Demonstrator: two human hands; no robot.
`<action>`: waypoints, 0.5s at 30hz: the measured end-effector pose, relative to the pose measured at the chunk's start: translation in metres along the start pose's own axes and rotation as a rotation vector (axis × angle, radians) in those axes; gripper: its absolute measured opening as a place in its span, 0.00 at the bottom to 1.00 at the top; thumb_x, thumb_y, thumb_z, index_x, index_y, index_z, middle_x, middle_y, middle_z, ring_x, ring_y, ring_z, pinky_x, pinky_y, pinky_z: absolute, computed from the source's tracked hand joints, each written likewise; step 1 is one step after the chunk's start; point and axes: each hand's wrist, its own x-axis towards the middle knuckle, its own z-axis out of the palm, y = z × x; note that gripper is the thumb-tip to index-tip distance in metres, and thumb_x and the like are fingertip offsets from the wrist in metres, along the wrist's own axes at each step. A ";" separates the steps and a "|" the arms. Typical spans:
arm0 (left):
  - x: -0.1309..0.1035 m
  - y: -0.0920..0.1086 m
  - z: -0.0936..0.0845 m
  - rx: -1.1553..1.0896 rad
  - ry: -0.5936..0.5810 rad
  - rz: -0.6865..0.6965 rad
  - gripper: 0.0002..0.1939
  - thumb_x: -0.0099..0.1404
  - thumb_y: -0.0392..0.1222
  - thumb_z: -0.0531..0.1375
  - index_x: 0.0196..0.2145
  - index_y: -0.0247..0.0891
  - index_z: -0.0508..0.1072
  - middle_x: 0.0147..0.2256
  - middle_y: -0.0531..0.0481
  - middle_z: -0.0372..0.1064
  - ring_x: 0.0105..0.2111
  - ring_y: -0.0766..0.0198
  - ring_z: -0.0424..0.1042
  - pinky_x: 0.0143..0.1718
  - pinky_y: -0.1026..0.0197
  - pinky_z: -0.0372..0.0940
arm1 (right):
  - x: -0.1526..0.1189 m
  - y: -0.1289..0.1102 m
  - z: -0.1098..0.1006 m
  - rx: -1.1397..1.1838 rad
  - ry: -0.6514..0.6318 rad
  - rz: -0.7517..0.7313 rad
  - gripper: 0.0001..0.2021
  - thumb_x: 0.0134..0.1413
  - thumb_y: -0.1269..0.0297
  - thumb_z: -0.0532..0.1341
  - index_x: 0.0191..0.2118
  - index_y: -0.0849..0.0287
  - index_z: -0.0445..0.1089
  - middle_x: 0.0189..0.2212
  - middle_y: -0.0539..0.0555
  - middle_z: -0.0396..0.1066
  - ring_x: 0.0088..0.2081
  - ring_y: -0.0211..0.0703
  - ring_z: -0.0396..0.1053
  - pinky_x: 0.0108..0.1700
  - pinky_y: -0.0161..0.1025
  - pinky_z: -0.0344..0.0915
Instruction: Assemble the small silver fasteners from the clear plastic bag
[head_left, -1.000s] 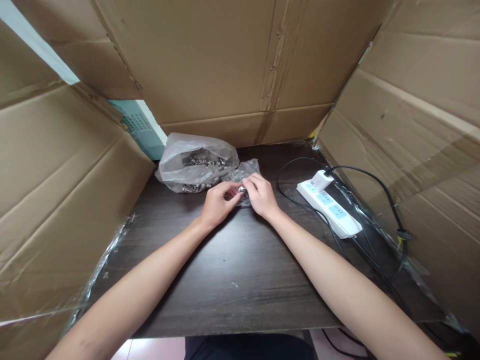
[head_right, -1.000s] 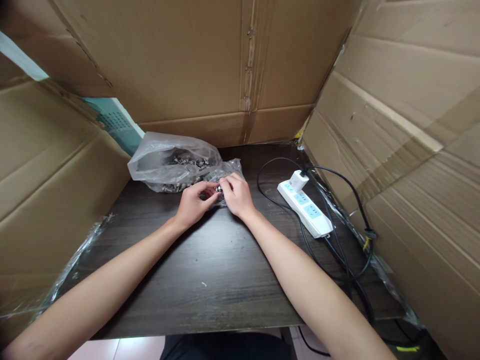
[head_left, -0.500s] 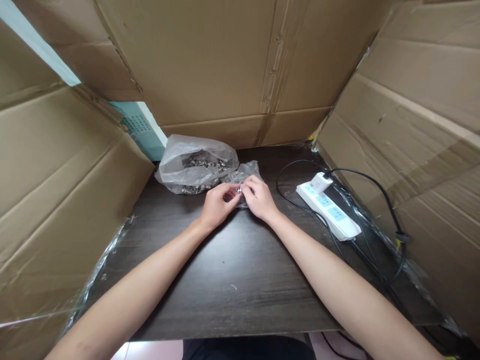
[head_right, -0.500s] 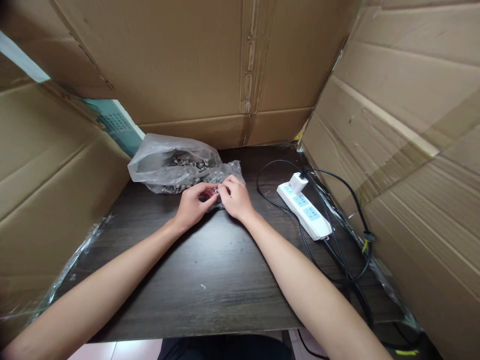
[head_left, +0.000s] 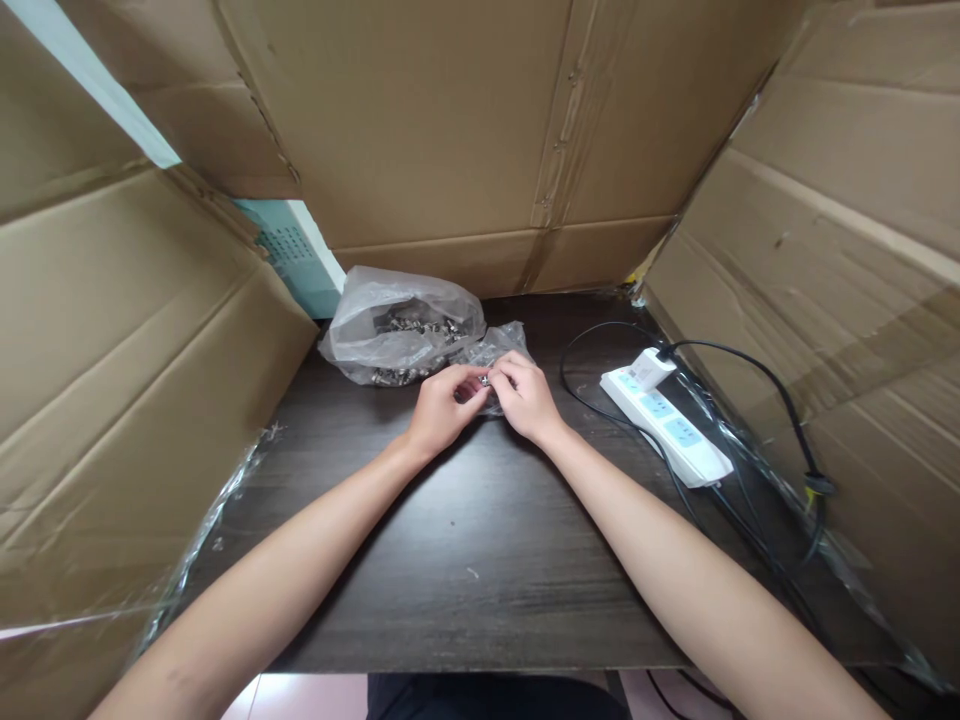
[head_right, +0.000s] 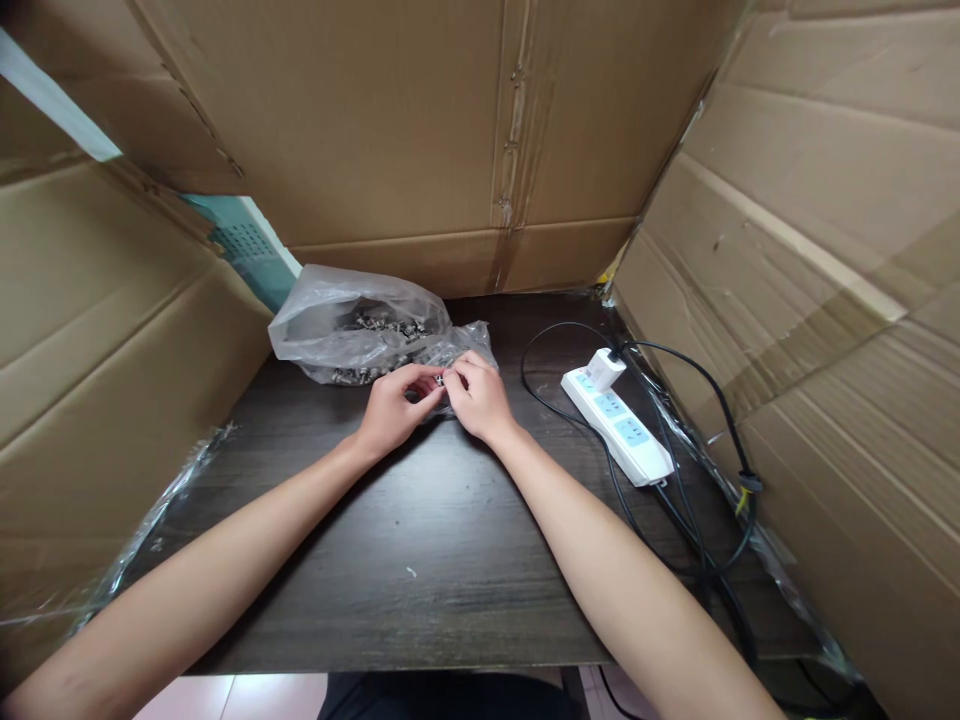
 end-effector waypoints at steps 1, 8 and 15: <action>0.000 0.000 0.000 0.001 0.002 -0.001 0.09 0.65 0.34 0.64 0.44 0.37 0.79 0.32 0.50 0.77 0.30 0.65 0.74 0.35 0.64 0.71 | 0.000 0.000 0.000 -0.007 0.008 0.009 0.15 0.63 0.63 0.54 0.24 0.56 0.65 0.30 0.53 0.67 0.35 0.43 0.67 0.40 0.42 0.62; 0.000 0.001 0.000 0.002 0.013 0.016 0.09 0.65 0.33 0.64 0.43 0.36 0.79 0.32 0.50 0.77 0.30 0.65 0.74 0.35 0.64 0.70 | -0.001 -0.004 -0.001 0.007 0.041 0.006 0.12 0.60 0.64 0.57 0.25 0.56 0.66 0.30 0.52 0.68 0.34 0.43 0.67 0.39 0.40 0.63; 0.000 0.001 0.000 -0.004 0.004 0.016 0.10 0.65 0.31 0.64 0.44 0.36 0.79 0.32 0.51 0.76 0.30 0.66 0.74 0.35 0.65 0.69 | 0.000 -0.002 0.000 0.012 0.029 -0.019 0.08 0.56 0.68 0.57 0.26 0.55 0.66 0.31 0.52 0.68 0.34 0.43 0.66 0.38 0.40 0.64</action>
